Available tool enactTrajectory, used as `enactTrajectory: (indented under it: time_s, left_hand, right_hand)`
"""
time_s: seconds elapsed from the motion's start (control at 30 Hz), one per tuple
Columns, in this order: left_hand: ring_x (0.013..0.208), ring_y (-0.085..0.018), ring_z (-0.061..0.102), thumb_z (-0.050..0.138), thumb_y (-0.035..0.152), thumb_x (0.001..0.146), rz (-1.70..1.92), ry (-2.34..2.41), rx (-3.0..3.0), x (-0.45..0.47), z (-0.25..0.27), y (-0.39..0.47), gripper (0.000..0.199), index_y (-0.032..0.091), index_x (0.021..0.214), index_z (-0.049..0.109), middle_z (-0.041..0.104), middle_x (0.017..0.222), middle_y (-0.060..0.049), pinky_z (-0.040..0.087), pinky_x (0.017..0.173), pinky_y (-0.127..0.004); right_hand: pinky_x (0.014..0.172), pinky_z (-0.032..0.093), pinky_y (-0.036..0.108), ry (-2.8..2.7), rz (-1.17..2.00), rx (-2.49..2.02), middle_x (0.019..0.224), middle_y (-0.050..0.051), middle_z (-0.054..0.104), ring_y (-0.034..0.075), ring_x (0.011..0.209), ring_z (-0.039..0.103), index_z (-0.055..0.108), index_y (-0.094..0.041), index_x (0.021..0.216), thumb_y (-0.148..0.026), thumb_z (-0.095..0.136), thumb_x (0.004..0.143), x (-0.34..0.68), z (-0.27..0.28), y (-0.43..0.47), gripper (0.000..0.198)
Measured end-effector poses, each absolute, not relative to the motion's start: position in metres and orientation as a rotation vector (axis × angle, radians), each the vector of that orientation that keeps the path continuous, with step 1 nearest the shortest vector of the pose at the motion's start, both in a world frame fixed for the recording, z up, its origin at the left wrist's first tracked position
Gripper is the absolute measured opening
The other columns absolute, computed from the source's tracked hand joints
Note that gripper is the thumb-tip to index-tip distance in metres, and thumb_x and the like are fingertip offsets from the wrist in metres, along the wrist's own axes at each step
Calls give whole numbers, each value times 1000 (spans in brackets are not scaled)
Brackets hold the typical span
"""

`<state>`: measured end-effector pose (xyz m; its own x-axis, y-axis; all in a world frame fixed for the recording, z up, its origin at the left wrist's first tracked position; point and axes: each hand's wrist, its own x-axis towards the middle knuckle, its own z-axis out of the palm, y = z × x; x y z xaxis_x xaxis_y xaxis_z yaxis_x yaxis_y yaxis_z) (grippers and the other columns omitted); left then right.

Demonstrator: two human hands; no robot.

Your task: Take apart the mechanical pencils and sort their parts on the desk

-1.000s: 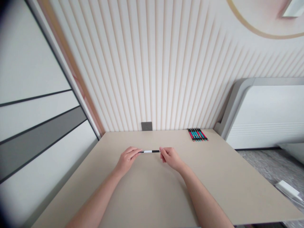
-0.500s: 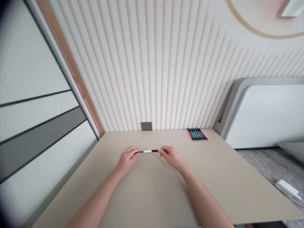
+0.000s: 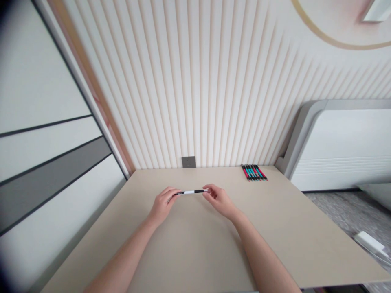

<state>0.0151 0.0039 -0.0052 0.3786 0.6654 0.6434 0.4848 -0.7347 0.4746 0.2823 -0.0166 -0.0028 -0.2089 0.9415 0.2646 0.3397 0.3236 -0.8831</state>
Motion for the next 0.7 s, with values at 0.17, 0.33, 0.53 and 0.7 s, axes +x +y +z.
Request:
enactTrajectory:
  time_s: [0.17,0.33,0.53,0.7]
  left_hand:
    - [87,-18,64,49,21,95,1276,1031,2443,15,-6,4,20,22,104,67,68,93,-6,53,79,-30]
    - [87,-17,64,50,23,96,1266,974,2501,15,-9,4,21,23,107,67,68,93,-5,53,80,-30]
    - [87,-18,64,49,24,96,1259,1004,2467,15,-8,3,21,23,106,67,68,93,-5,53,79,-30]
    - [87,-18,64,49,22,96,1260,1034,2431,15,-6,3,20,23,105,67,68,94,-5,53,78,-29]
  right_hand:
    - [59,40,26,-1745,801,-1183,67,0,59,15,63,52,65,-19,88,-55,54,87,283,1,-19,37]
    - [57,40,26,-1799,863,-1211,59,2,59,15,58,53,64,-18,64,-60,38,93,282,-2,-18,57]
    - [59,43,27,-1737,919,-1235,63,3,62,15,58,56,68,-17,77,-63,33,93,281,-8,-16,60]
    - [64,43,28,-1738,767,-1188,74,1,64,17,69,57,66,-21,98,-52,58,86,283,0,-18,34]
